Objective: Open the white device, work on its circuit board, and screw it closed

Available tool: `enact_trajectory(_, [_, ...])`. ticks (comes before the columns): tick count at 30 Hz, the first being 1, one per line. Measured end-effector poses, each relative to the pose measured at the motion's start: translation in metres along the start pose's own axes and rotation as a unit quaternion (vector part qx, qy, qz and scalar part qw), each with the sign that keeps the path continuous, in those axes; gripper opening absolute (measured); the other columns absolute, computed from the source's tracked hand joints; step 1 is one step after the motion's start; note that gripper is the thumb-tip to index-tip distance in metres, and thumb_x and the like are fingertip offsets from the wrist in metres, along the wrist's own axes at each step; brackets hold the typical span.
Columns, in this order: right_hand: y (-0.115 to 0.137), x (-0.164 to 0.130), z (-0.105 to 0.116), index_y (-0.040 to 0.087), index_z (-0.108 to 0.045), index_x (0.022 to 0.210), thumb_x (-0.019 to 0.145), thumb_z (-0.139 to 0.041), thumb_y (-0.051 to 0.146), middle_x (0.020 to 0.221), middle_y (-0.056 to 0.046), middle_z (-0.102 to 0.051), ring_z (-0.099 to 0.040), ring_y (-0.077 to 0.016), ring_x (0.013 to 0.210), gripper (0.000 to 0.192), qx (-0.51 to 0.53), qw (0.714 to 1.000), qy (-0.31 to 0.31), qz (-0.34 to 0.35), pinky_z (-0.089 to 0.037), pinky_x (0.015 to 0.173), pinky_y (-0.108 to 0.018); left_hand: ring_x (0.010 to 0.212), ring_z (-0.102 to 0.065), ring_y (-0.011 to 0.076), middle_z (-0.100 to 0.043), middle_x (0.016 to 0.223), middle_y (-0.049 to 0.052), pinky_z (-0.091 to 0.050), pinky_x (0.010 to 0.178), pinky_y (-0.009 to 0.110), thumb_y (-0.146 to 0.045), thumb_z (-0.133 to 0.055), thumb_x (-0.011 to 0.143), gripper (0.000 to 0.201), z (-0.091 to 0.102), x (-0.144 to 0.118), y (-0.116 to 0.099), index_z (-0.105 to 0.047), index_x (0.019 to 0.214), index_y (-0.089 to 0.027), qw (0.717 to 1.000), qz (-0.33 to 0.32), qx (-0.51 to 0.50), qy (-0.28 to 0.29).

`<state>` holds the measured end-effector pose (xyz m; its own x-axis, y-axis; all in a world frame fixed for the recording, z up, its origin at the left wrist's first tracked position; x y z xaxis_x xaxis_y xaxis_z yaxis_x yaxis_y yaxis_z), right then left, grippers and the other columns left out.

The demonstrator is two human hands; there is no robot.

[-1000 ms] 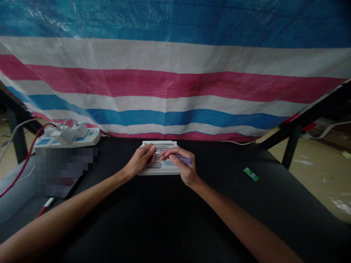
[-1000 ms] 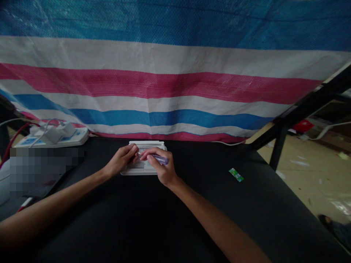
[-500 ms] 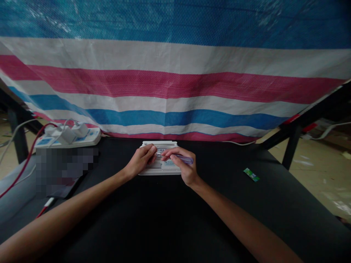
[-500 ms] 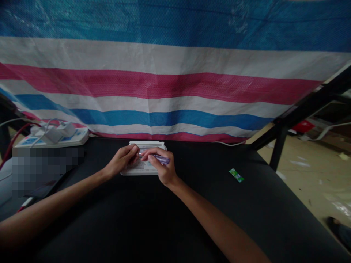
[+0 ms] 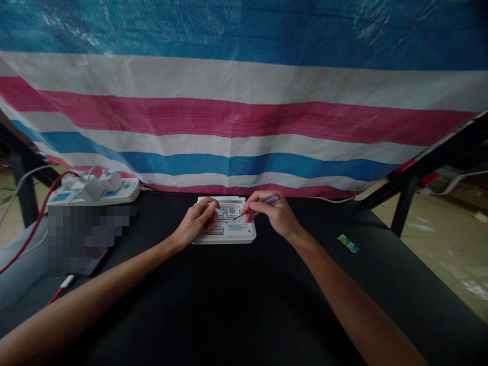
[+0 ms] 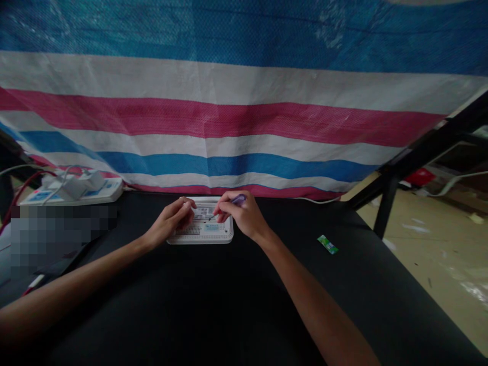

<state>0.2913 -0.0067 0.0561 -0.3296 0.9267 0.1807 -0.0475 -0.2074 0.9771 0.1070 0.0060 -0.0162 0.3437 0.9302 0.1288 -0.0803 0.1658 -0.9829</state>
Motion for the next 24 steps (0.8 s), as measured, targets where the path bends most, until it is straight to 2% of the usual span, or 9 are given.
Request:
enact_trajectory(2, [-0.001, 0.002, 0.008, 0.014, -0.067, 0.061, 0.071, -0.062, 0.028, 0.061, -0.005, -0.068, -0.064, -0.0163, 0.05, 0.018, -0.029, 0.998, 0.024, -0.053, -0.051, 0.05, -0.027, 0.051, -0.042, 0.0073, -0.05, 0.066, -0.004, -0.03, 0.046, 0.019, -0.053, -0.048, 0.096, 0.036, 0.001, 0.0, 0.0, -0.055, 0.095, -0.019, 1.0, -0.002, 0.018, 0.002])
enact_trajectory(4, [-0.001, 0.003, 0.015, 0.014, -0.066, 0.06, 0.069, -0.061, 0.027, 0.06, -0.005, -0.068, -0.064, -0.0163, 0.049, 0.017, -0.048, 0.996, 0.015, -0.069, -0.051, 0.049, -0.026, 0.051, -0.041, 0.0073, -0.049, 0.065, -0.004, -0.03, 0.047, 0.019, -0.052, -0.049, 0.096, 0.035, 0.001, 0.0, 0.001, -0.056, 0.093, -0.018, 0.999, 0.0, 0.04, 0.004])
enact_trajectory(9, [-0.004, 0.008, 0.031, 0.014, -0.066, 0.06, 0.069, -0.06, 0.028, 0.06, -0.005, -0.067, -0.065, -0.0163, 0.051, 0.018, -0.077, 0.992, -0.091, -0.033, -0.053, 0.05, -0.026, 0.052, -0.04, 0.0087, -0.046, 0.06, -0.005, -0.032, 0.05, 0.021, -0.049, -0.054, 0.093, 0.034, -0.002, -0.001, -0.005, -0.058, 0.086, -0.017, 0.995, -0.011, 0.093, 0.02])
enact_trajectory(14, [-0.013, 0.018, 0.038, 0.015, -0.064, 0.057, 0.067, -0.058, 0.027, 0.058, -0.005, -0.067, -0.065, -0.0169, 0.05, 0.016, -0.081, 0.986, -0.14, -0.041, -0.052, 0.047, -0.025, 0.064, -0.052, 0.0128, -0.06, 0.075, 0.0, -0.041, 0.059, 0.024, -0.044, -0.053, 0.094, 0.029, -0.008, -0.007, -0.023, -0.062, 0.088, -0.017, 0.982, -0.07, 0.167, 0.055])
enact_trajectory(17, [-0.018, 0.025, 0.038, 0.016, -0.064, 0.057, 0.066, -0.058, 0.026, 0.055, -0.005, -0.066, -0.064, -0.017, 0.048, 0.015, -0.099, 0.983, -0.151, -0.04, -0.052, 0.046, -0.025, 0.089, -0.06, 0.0195, -0.066, 0.096, 0.006, -0.047, 0.08, 0.033, -0.039, -0.05, 0.097, 0.025, -0.012, -0.012, -0.034, -0.064, 0.096, -0.018, 0.947, -0.141, 0.281, 0.061])
enact_trajectory(19, [-0.023, 0.028, 0.036, 0.016, -0.063, 0.057, 0.066, -0.058, 0.025, 0.055, -0.005, -0.066, -0.064, -0.0166, 0.047, 0.014, -0.109, 0.981, -0.152, -0.047, -0.052, 0.046, -0.024, 0.11, -0.058, 0.0251, -0.063, 0.117, 0.009, -0.044, 0.096, 0.042, -0.041, -0.05, 0.098, 0.028, -0.014, -0.014, -0.037, -0.064, 0.11, -0.02, 0.912, -0.177, 0.366, 0.061])
enact_trajectory(21, [-0.027, 0.031, 0.035, 0.015, -0.062, 0.056, 0.065, -0.057, 0.025, 0.055, -0.005, -0.066, -0.064, -0.0164, 0.046, 0.014, -0.107, 0.981, -0.15, -0.057, -0.051, 0.044, -0.024, 0.124, -0.051, 0.0301, -0.055, 0.134, 0.012, -0.039, 0.104, 0.05, -0.047, -0.049, 0.097, 0.039, -0.017, -0.014, -0.032, -0.059, 0.125, -0.022, 0.88, -0.182, 0.434, 0.068])
enact_trajectory(24, [-0.031, 0.032, 0.034, 0.015, -0.062, 0.056, 0.064, -0.056, 0.025, 0.056, -0.006, -0.067, -0.064, -0.0168, 0.046, 0.014, -0.098, 0.982, -0.148, -0.068, -0.051, 0.042, -0.023, 0.138, -0.039, 0.0349, -0.042, 0.15, 0.016, -0.031, 0.112, 0.056, -0.058, -0.048, 0.095, 0.058, -0.02, -0.014, -0.018, -0.05, 0.139, -0.02, 0.851, -0.163, 0.491, 0.086])
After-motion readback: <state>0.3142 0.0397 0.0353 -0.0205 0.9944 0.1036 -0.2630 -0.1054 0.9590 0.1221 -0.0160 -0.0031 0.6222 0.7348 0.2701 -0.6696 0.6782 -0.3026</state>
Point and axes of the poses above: each hand's wrist, its own x-axis towards the middle knuckle, its own z-axis out of the back of the hand, y = z × x, the point moved 6 cm from there along x, towards the middle knuckle
